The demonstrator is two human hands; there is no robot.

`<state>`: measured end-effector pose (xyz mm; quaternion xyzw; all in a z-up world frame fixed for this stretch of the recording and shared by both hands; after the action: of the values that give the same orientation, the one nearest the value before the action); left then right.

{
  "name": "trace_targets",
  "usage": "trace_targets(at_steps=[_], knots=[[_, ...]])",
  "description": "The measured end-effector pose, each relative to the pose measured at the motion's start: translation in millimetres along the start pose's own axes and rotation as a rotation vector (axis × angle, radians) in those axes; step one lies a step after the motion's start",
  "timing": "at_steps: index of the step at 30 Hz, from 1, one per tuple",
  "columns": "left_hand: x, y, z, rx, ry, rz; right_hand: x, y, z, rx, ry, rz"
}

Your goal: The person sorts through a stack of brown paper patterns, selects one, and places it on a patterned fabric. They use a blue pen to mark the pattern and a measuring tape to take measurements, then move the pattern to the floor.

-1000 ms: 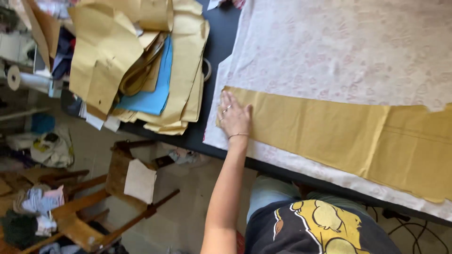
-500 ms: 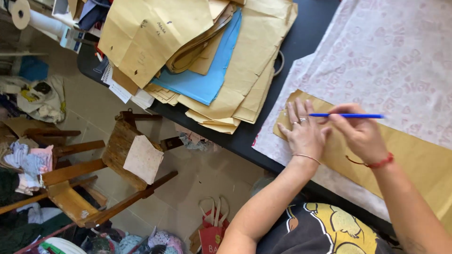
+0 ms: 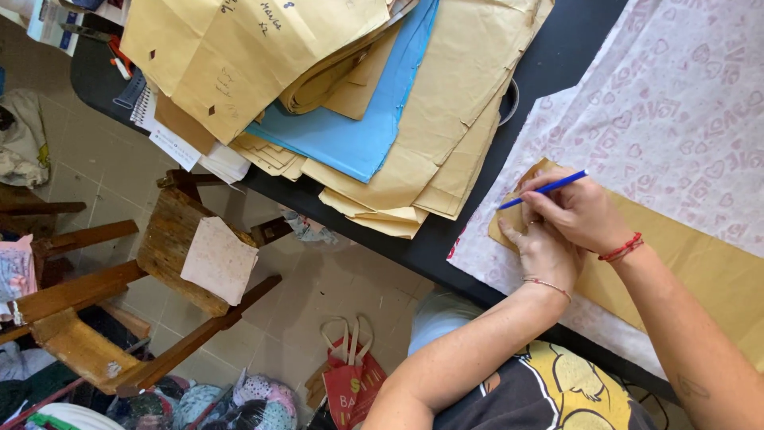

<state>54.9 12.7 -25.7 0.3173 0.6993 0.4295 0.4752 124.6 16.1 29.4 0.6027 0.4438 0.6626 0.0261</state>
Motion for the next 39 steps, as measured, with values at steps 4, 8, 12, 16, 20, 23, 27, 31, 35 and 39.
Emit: trace_targets(at_steps=[4,8,12,16,20,23,27,31,35,39], knots=[[-1.7,9.1,-0.1,-0.113,0.003,0.229,-11.9,4.0,5.1,0.066,-0.185,0.068],[-2.8,20.5,3.6,-0.066,-0.008,0.360,-34.2,15.3,1.8,-0.023,-0.322,0.096],[-5.7,38.3,5.2,-0.092,-0.048,0.404,-40.4,22.7,4.1,-0.097,-0.306,0.123],[-6.4,42.6,7.4,-0.085,-0.043,0.395,-41.2,19.4,7.7,-0.070,-0.306,0.145],[-8.4,49.2,8.9,-0.068,-0.052,0.451,-44.1,26.2,10.3,-0.190,-0.265,0.238],[-8.4,46.5,11.5,-0.056,-0.059,0.443,-42.4,29.5,5.0,-0.220,-0.271,0.318],[-10.0,50.1,15.6,-0.040,-0.083,0.423,-43.1,35.4,-16.9,-0.383,-0.333,0.370],[-8.0,29.3,17.9,0.096,-0.103,0.248,-31.4,38.3,-25.2,-0.523,-0.277,0.259],[-7.9,32.3,20.7,0.113,-0.138,0.219,-31.2,42.8,-32.9,-0.542,-0.276,0.187],[-14.4,54.0,22.6,0.175,-0.146,0.219,-48.8,59.6,-67.4,-0.548,-0.362,0.154]])
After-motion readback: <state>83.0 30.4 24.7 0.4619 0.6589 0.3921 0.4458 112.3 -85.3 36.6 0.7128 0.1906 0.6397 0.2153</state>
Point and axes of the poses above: each hand's wrist, its own z-axis towards the middle knuckle, its own y-axis out of the back of the hand, x = y × z, the point moved 7 cm from there along z, towards the middle knuckle, and after that the axes turned 7 degrees about -z, right-handed, at the moved point
